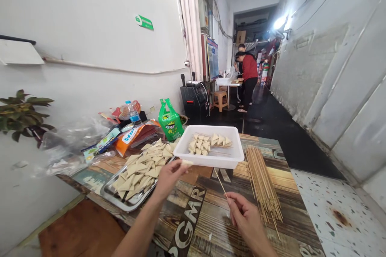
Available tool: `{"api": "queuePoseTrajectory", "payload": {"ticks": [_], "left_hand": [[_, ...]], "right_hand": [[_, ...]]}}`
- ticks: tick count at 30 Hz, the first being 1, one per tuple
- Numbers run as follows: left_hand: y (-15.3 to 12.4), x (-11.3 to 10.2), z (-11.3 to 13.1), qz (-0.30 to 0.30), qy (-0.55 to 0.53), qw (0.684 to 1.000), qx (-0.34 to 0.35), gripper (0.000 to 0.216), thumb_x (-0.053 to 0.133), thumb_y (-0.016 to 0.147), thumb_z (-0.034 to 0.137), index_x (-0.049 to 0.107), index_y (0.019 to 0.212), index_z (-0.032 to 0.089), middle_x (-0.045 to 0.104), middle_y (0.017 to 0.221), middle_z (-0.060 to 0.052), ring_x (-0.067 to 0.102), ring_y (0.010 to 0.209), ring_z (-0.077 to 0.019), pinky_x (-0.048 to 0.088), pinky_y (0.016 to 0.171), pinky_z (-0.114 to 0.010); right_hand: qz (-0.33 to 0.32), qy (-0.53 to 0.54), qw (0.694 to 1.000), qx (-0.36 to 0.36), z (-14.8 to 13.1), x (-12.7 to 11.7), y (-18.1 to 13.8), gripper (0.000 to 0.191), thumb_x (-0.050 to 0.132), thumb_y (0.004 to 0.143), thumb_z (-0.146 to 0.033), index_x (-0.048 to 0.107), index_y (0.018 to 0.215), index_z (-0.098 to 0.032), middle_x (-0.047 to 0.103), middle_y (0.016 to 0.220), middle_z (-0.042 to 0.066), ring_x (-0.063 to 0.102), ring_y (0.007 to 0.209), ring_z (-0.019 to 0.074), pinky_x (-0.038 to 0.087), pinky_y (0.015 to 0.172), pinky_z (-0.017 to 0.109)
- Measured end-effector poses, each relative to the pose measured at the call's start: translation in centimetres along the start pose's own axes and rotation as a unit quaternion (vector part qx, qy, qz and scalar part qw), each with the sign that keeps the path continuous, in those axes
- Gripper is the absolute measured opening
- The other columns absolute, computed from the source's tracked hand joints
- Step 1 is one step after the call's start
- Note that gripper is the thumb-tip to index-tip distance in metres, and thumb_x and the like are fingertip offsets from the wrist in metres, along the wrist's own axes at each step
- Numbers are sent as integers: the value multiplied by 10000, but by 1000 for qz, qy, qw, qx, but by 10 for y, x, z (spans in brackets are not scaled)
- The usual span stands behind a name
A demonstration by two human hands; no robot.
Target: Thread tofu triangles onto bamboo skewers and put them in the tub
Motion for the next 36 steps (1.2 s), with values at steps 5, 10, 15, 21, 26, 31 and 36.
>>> {"api": "queuePoseTrajectory", "payload": {"ticks": [5, 10, 15, 21, 26, 31, 36], "left_hand": [[-30, 107, -3, -156, -258, 942, -149, 371, 621, 684, 397, 647, 916, 108, 647, 746, -63, 576, 618, -118, 439, 547, -209], [-51, 138, -16, -188, -412, 834, -317, 246, 652, 700, 261, 633, 880, 95, 648, 876, -116, 610, 690, -122, 461, 562, -187], [-62, 137, -28, -176, -440, 792, -385, 181, 611, 741, 186, 619, 889, 84, 651, 894, -136, 629, 748, -155, 486, 572, -192], [-71, 141, -27, -180, -444, 776, -410, 196, 604, 743, 166, 612, 909, 62, 648, 887, -146, 633, 765, -169, 507, 611, -215], [-72, 142, -26, -182, -447, 773, -412, 186, 588, 757, 180, 610, 899, 62, 652, 856, -146, 636, 754, -173, 517, 631, -237], [-73, 141, -22, -186, -450, 771, -411, 157, 573, 764, 166, 612, 874, 61, 657, 827, -142, 638, 742, -168, 520, 636, -240], [-74, 142, -20, -192, -453, 767, -412, 157, 580, 756, 166, 616, 867, 59, 659, 819, -141, 637, 757, -171, 521, 646, -238]], "right_hand": [[29, -36, 998, -45, -8, -6, -7, 335, 521, 773, -441, 610, 953, -173, 404, 399, -68, 376, 371, 81, 282, 380, 190], [-6, -121, 990, -69, -16, 4, -18, 324, 495, 798, -399, 653, 955, -163, 651, 633, 23, 602, 589, 149, 467, 532, 225], [-27, -168, 981, -90, -6, 12, -20, 282, 485, 814, -336, 662, 975, -186, 686, 958, 49, 631, 898, 192, 498, 795, 297], [-9, -187, 979, -82, 1, 9, -17, 279, 486, 814, -328, 665, 974, -188, 680, 981, 38, 636, 899, 186, 496, 829, 310], [-14, -188, 979, -79, 2, 10, -18, 282, 482, 821, -330, 657, 996, -195, 672, 1005, 29, 629, 920, 183, 487, 850, 317], [-12, -193, 978, -80, 2, 10, -17, 286, 480, 823, -342, 656, 994, -196, 672, 1004, 30, 626, 927, 187, 484, 859, 330], [-12, -196, 978, -74, 4, 10, -16, 292, 476, 825, -340, 652, 1001, -188, 671, 1008, 35, 627, 925, 184, 479, 868, 328]]}}
Point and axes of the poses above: each hand's wrist, its own y-axis towards the middle knuckle, its own x-axis out of the palm, z = x × y, the point moved 10 cm from there along y, towards the middle knuckle
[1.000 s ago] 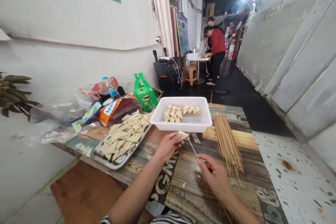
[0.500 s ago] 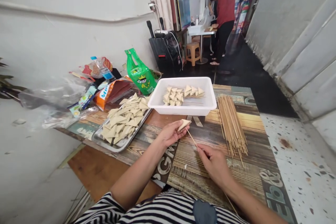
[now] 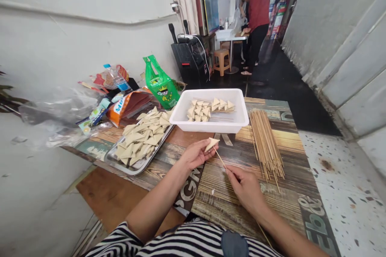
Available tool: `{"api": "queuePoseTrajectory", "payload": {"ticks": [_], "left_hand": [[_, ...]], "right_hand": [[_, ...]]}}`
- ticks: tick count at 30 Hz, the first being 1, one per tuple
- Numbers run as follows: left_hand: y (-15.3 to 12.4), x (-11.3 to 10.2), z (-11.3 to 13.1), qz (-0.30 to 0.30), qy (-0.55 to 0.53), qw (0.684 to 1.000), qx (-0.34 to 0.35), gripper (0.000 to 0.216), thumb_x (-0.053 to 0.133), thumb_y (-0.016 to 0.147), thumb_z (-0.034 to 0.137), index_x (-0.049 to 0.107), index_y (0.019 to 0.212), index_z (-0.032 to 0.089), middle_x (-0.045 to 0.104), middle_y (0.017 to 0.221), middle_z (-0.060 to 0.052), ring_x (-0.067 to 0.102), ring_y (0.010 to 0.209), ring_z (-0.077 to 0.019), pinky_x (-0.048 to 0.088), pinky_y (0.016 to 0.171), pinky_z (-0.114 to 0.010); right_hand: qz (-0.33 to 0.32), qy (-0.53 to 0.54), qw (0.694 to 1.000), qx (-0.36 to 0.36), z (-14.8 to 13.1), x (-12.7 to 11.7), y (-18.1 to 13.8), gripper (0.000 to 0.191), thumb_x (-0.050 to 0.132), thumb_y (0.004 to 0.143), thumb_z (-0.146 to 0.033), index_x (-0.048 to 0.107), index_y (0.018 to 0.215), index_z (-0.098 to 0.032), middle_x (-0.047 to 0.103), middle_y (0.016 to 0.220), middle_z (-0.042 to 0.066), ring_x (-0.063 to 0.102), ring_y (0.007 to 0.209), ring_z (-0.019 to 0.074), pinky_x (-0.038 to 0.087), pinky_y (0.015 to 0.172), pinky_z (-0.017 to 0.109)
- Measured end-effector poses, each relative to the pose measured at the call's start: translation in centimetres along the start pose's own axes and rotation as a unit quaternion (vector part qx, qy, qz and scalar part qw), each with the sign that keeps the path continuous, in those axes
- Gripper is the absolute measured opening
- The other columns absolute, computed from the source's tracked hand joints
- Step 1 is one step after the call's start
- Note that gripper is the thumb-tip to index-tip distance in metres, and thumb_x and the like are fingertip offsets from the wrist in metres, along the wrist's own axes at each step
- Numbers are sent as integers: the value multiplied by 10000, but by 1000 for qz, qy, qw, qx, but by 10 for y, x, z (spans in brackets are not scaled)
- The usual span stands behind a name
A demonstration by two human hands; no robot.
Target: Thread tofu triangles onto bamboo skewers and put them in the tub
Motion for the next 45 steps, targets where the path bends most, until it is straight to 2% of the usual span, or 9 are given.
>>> {"api": "queuePoseTrajectory", "payload": {"ticks": [18, 25, 32, 35, 38, 45], "left_hand": [[1, 2, -5, -24, 10, 1000, 1, 175, 603, 744, 167, 614, 880, 58, 653, 847, -144, 633, 794, -179, 521, 662, -236], [-2, 8, -8, -29, 13, 999, 5, 147, 593, 753, 148, 607, 875, 66, 647, 860, -139, 632, 793, -176, 520, 647, -240], [-5, 15, -9, -40, 18, 999, 16, 142, 590, 758, 156, 609, 870, 70, 648, 845, -137, 631, 801, -176, 515, 660, -239], [-6, 17, -5, -41, -4, 999, 30, 171, 587, 766, 203, 604, 894, 91, 649, 850, -123, 634, 759, -165, 519, 642, -253], [-5, 13, 2, -33, -17, 998, 55, 203, 604, 754, 223, 597, 925, 113, 650, 839, -102, 635, 731, -157, 517, 620, -249], [4, 3, 8, -23, -61, 995, 71, 197, 601, 754, 207, 583, 925, 110, 648, 849, -102, 632, 776, -166, 510, 692, -277]], "right_hand": [[1, 7, 1000, 6, -1, 1, 1, 304, 472, 823, -346, 654, 996, -176, 668, 1013, 45, 623, 935, 187, 473, 873, 331], [30, 8, 1000, 1, -7, -4, 2, 282, 481, 812, -351, 670, 957, -201, 688, 959, 38, 644, 866, 199, 502, 808, 334], [50, 7, 999, -5, -4, -1, 6, 323, 461, 818, -379, 658, 966, -170, 687, 946, 62, 639, 846, 190, 490, 786, 302], [36, 0, 999, -4, 1, 5, 6, 345, 437, 833, -394, 632, 1006, -169, 691, 798, 38, 630, 679, 156, 496, 631, 252], [11, -15, 1000, -2, 5, 11, 4, 374, 425, 837, -412, 605, 1050, -164, 651, 651, 5, 568, 520, 126, 450, 488, 219], [7, -58, 997, -51, -2, 10, 1, 290, 405, 858, -359, 621, 932, -180, 684, 899, 71, 630, 818, 182, 490, 736, 281]]}}
Point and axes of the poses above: each hand's wrist, its own y-axis towards the middle knuckle, its own x-axis out of the palm, z = x × y, the point moved 10 cm from there along y, towards the middle knuckle
